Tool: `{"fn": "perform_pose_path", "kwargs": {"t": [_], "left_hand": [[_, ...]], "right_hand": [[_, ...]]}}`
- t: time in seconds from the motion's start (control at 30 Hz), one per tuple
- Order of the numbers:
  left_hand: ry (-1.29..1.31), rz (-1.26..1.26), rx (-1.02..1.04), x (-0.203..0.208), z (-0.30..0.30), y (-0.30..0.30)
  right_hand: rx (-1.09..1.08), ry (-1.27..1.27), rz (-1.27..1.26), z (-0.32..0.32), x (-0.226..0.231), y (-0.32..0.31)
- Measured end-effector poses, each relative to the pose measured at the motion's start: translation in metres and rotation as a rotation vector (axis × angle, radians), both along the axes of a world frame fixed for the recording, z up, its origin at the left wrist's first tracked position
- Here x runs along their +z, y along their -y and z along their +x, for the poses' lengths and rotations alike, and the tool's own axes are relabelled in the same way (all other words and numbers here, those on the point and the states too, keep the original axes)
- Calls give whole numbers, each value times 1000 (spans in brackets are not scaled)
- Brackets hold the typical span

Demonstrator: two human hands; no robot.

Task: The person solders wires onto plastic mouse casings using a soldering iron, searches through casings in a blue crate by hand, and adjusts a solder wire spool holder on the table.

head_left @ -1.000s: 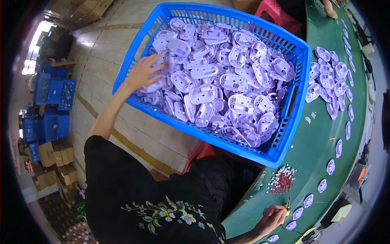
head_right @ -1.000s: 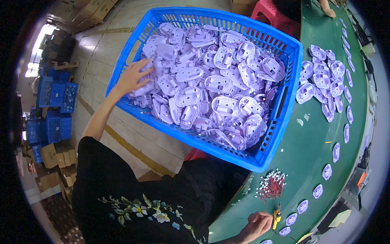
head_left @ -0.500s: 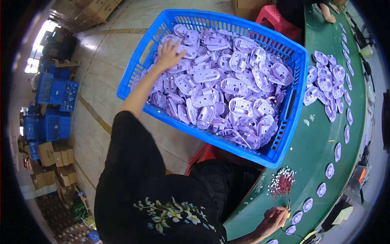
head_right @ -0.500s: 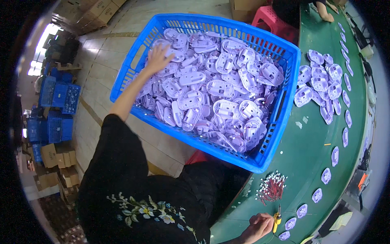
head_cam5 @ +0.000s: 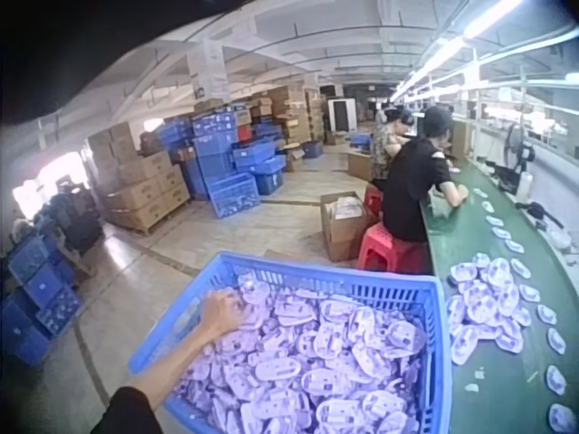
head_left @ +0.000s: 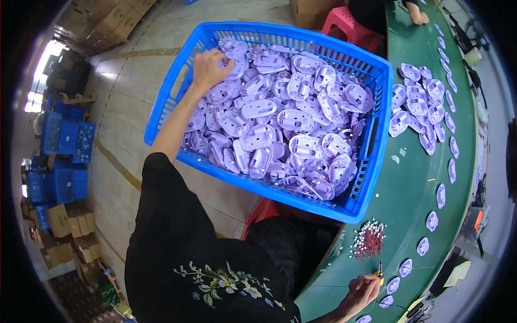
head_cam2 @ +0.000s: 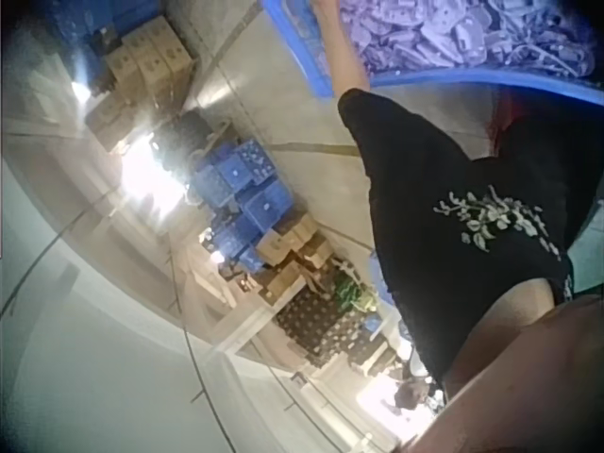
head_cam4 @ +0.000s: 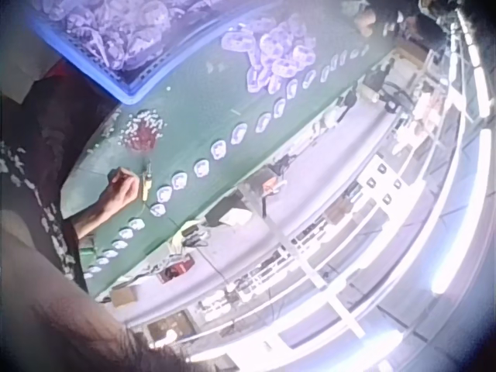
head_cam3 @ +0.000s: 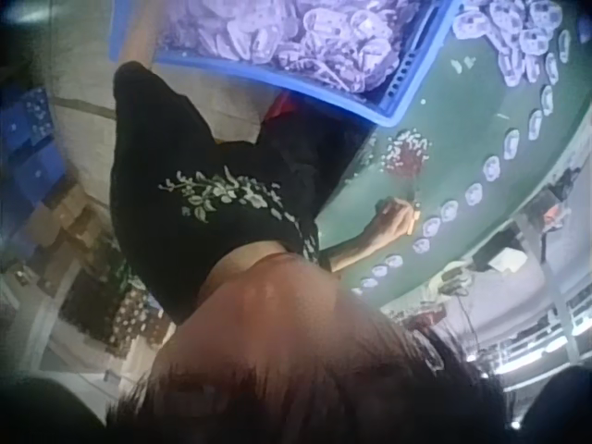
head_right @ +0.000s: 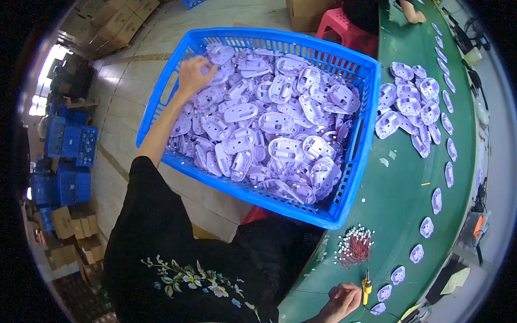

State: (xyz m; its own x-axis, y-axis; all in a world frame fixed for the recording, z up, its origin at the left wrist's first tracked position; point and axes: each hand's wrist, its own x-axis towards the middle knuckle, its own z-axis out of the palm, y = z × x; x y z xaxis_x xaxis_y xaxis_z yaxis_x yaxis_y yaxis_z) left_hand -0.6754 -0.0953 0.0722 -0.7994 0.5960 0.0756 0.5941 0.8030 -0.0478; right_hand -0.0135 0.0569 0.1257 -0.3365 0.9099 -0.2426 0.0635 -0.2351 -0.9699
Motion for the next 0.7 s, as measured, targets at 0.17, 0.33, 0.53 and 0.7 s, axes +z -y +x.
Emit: {"fn": "perform_pose_path", "kwargs": {"t": [0.17,0.33,0.53,0.7], "left_hand": [[-201,238,-78,-75,-70,-17],[-256,106,71,-93,-117,27],[-347,240,-294,-54,-27,-75],[53,340,-631,-54,11,-141]], "right_hand": [[-35,16,10,-1,2,4],[-62,-70,-33,-3,12,10],[-236,-61,-97,7,8,32],[-194,-57,-135,-1,6,33]]}}
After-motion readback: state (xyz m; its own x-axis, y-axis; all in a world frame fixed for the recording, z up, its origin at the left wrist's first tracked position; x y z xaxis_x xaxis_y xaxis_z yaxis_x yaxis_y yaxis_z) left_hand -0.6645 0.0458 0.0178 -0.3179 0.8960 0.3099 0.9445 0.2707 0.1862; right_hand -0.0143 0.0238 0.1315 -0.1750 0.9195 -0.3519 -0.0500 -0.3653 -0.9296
